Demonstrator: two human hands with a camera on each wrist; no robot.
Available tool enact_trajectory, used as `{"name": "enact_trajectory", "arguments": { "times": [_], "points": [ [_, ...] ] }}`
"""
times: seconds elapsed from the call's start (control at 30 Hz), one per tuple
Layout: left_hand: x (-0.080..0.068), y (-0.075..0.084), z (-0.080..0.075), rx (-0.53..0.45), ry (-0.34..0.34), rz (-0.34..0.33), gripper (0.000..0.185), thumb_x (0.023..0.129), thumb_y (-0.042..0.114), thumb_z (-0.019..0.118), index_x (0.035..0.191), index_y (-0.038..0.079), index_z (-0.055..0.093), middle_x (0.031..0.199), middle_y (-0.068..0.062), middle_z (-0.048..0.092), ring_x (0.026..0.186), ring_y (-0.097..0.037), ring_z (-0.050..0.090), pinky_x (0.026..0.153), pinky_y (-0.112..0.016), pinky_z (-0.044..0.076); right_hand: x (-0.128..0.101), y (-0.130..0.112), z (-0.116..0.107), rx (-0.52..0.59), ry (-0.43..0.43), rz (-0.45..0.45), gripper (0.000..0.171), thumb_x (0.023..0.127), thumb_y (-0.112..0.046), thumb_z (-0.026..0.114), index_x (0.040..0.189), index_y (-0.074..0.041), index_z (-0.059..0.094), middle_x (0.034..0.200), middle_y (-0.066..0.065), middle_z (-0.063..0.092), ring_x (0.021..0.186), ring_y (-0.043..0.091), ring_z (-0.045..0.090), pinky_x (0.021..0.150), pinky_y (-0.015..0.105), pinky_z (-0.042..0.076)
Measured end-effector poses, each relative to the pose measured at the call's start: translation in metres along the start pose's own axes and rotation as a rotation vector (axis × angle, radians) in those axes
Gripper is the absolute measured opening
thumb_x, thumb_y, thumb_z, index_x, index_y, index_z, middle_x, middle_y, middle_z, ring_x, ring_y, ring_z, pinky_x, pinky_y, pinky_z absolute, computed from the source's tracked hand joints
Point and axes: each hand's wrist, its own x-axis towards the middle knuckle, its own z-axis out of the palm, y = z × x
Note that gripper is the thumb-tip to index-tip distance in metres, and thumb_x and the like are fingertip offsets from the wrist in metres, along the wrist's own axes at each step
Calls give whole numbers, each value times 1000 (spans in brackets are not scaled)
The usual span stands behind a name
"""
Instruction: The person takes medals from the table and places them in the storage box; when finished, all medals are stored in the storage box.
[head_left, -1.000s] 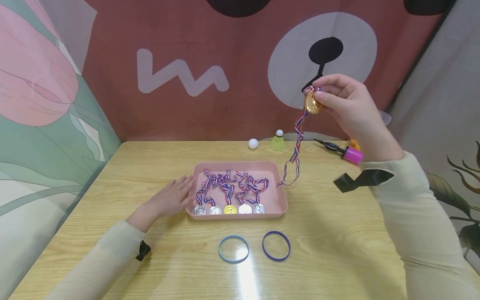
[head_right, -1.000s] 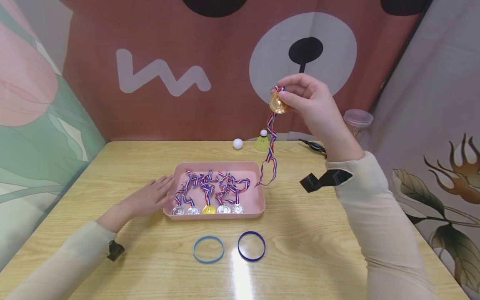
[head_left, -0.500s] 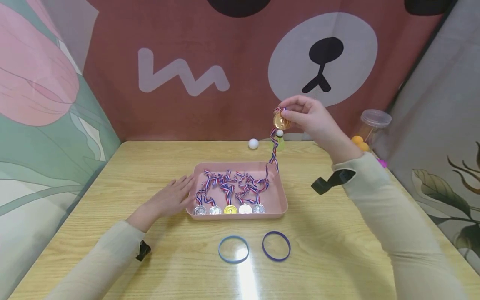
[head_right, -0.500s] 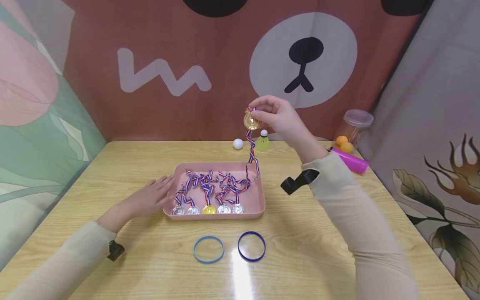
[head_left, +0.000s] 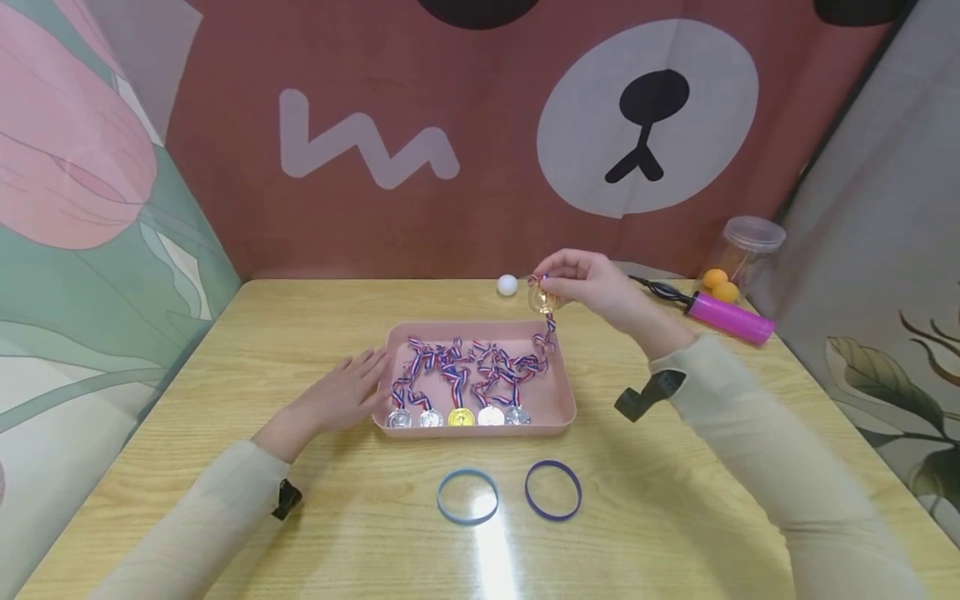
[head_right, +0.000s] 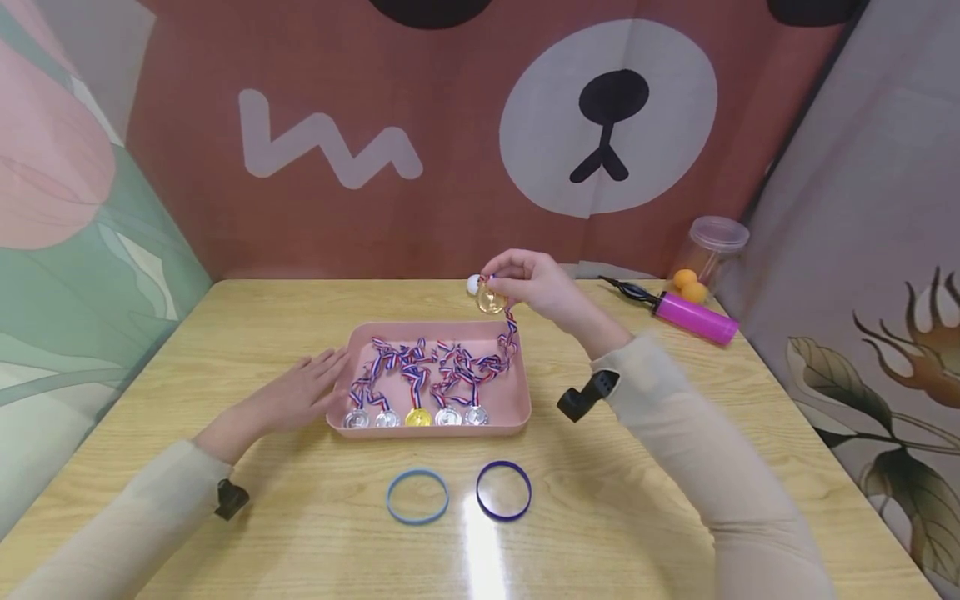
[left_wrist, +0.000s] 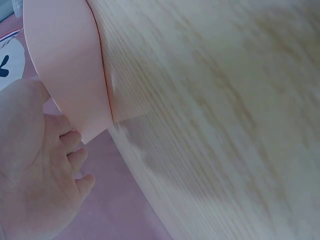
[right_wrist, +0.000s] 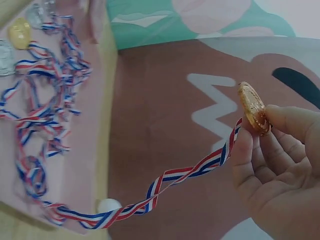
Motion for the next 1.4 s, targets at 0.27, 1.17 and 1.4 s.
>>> {"name": "enact_trajectory", "arguments": {
  "times": [0.27,1.17,1.4],
  "points": [
    [0,-1,0,-9,-4,0,58,100,29,37,141,-8,23,148,-22,17,134,-41,16,108,-53,12,-11,31,12,-89,-77,123,23,90,-12,59,107,5,60,111,16,62,86,19,61,76,39,52],
    [1,-4,3,-11,-6,-4,58,100,31,36,142,-6,22,148,-21,17,134,-39,14,108,-52,12,-36,92,30,-289,-313,204,12,79,1,63,92,0,64,78,6,60,47,9,41,39,18,35],
    [2,-4,3,-6,-3,0,58,100,31,36,142,-6,22,148,-21,17,134,-40,15,108,-52,12,-37,94,35,-377,-348,179,8,78,2,65,83,-3,66,77,2,60,63,13,53,49,22,46]
  ]
}}
